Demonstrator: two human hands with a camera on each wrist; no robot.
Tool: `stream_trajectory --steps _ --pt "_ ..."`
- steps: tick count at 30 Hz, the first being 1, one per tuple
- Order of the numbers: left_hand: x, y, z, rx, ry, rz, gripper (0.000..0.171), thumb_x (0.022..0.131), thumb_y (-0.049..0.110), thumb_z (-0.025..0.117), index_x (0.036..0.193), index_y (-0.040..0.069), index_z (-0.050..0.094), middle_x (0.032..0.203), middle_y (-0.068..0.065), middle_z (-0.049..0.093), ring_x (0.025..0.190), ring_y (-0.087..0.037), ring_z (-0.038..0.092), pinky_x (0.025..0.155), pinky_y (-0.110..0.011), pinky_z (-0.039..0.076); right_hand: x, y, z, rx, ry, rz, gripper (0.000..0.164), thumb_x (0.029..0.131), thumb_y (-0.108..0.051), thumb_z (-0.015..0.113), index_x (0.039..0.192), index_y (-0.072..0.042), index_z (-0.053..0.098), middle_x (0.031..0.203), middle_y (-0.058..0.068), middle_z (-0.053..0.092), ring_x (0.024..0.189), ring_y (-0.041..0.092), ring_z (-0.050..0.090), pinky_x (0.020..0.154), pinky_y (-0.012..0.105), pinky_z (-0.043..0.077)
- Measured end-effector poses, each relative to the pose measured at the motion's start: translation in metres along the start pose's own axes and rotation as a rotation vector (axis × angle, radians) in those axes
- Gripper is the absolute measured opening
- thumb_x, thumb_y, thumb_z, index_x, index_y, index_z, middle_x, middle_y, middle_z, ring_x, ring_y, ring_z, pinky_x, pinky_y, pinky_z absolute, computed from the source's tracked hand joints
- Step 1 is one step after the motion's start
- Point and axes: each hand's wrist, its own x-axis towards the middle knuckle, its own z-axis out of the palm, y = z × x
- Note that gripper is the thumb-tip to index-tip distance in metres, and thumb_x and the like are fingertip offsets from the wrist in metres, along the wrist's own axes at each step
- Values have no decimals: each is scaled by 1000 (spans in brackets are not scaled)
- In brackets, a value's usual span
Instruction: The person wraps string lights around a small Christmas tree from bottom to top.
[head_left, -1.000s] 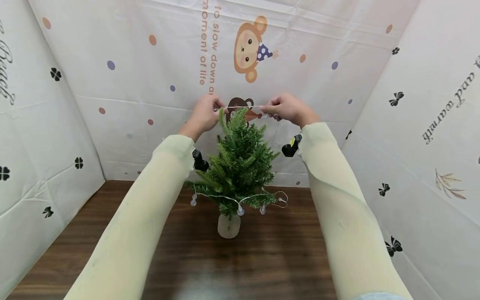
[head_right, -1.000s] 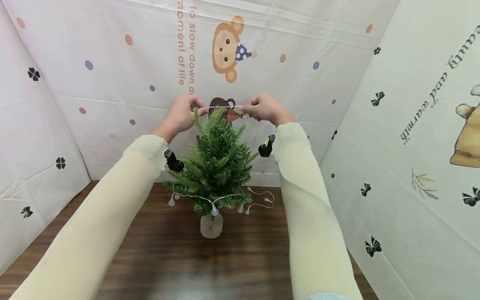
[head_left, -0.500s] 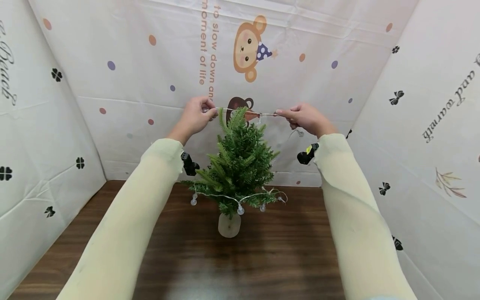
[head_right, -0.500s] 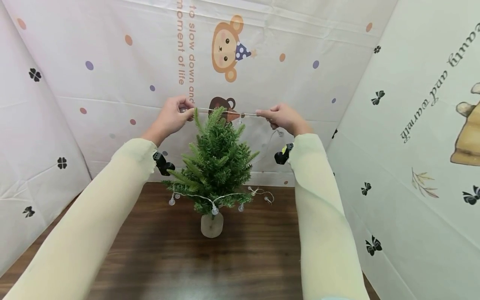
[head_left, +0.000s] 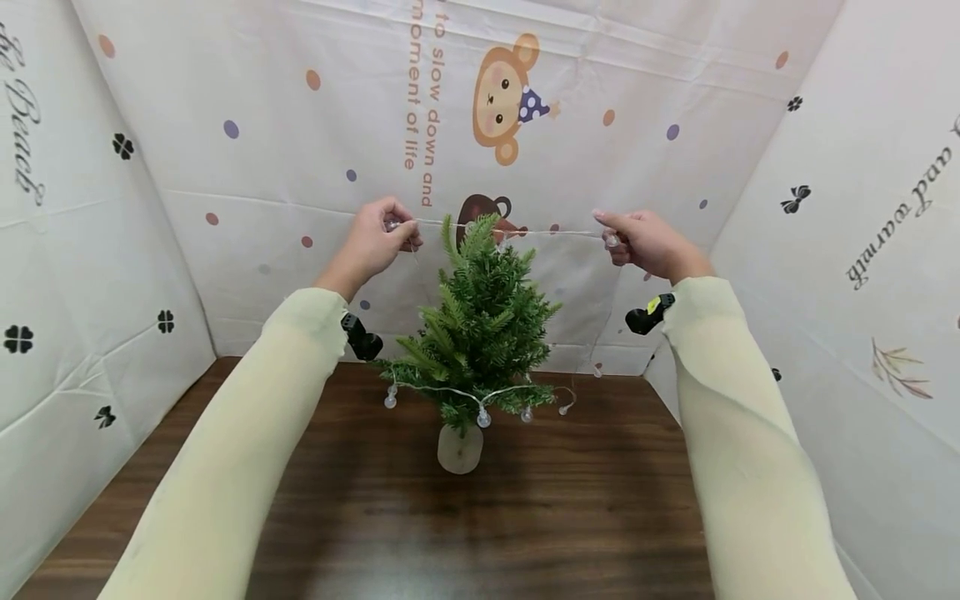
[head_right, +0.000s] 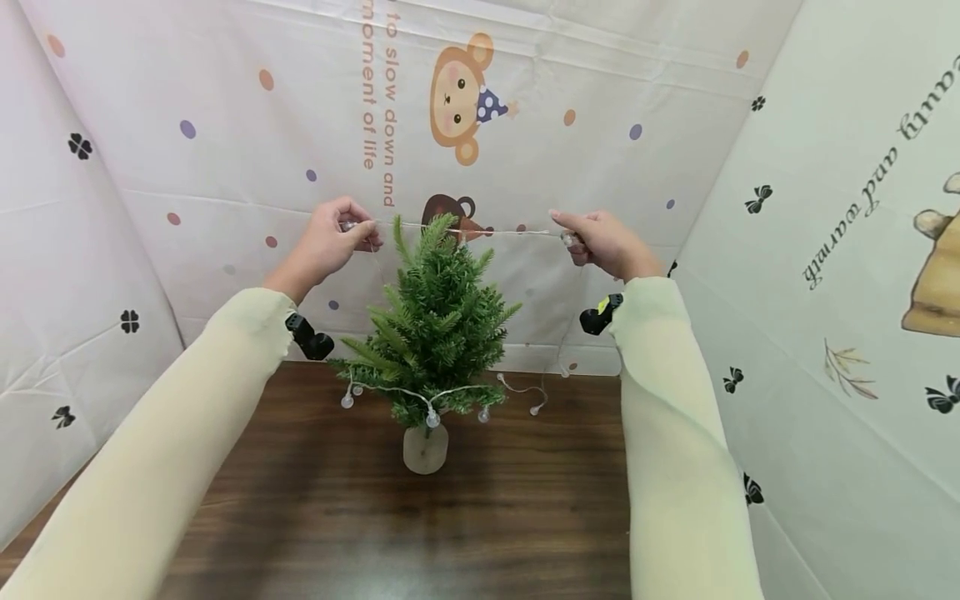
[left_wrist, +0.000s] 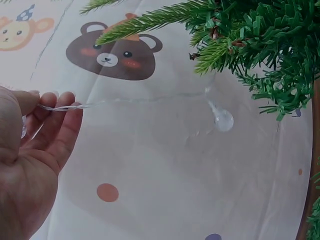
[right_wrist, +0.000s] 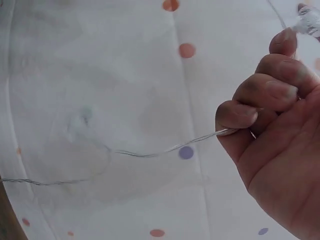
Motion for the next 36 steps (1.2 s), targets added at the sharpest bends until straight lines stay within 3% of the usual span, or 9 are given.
stream_trajectory --steps 4,8,13,17,22,29,32,36 --pt "-3 0 -4 -25 12 -10 16 106 13 55 113 -2 56 111 -20 66 103 -35 71 94 -43 60 -5 -10 -1 137 14 -60 48 107 -34 55 65 -12 49 61 -2 38 62 18 32 62 31 35" --pt "-5 2 -7 -32 33 -9 19 107 14 55 115 -2 56 108 -16 67 100 -29 72 92 -37 61 -7 -21 1 273 -9 -170 41 109 -20 52 70 -8 54 63 0 35 64 21 25 64 33 30" --pt "-6 4 -8 -40 60 -19 17 106 14 56 114 -2 56 103 -14 67 100 -30 72 92 -38 61 -8 -36 7 378 -2 -262 35 108 -17 52 76 -5 60 63 0 32 64 21 19 64 34 21" --pt "-4 8 -5 -3 56 -57 17 106 14 57 114 -1 56 104 -13 67 103 -34 72 93 -39 61 -9 -46 12 374 62 -240 34 107 -19 55 78 -5 62 62 -1 33 61 20 16 62 33 17" --pt "1 14 2 87 31 -110 15 106 15 56 111 1 57 105 -14 69 99 -32 73 90 -38 61 -9 -53 15 352 175 -128 31 105 -22 59 81 -5 66 57 -3 36 56 16 16 58 31 14" --pt "5 25 11 209 -8 -141 13 106 15 54 111 3 58 103 -17 72 99 -34 73 81 -33 61 -6 -58 18 343 325 -11 31 106 -26 58 84 -7 68 58 -3 38 52 12 24 54 29 21" --pt "7 27 14 200 2 -134 13 107 15 54 111 3 58 104 -15 70 98 -34 73 80 -33 61 -4 -61 19 379 355 -23 29 106 -25 57 85 -7 68 58 -3 38 52 12 24 53 28 22" --pt "10 26 17 84 47 -113 11 106 12 55 109 1 56 104 -14 66 94 -31 73 85 -36 62 -6 -66 19 458 327 -120 31 106 -22 57 82 -6 66 55 -3 36 52 14 17 53 28 15"
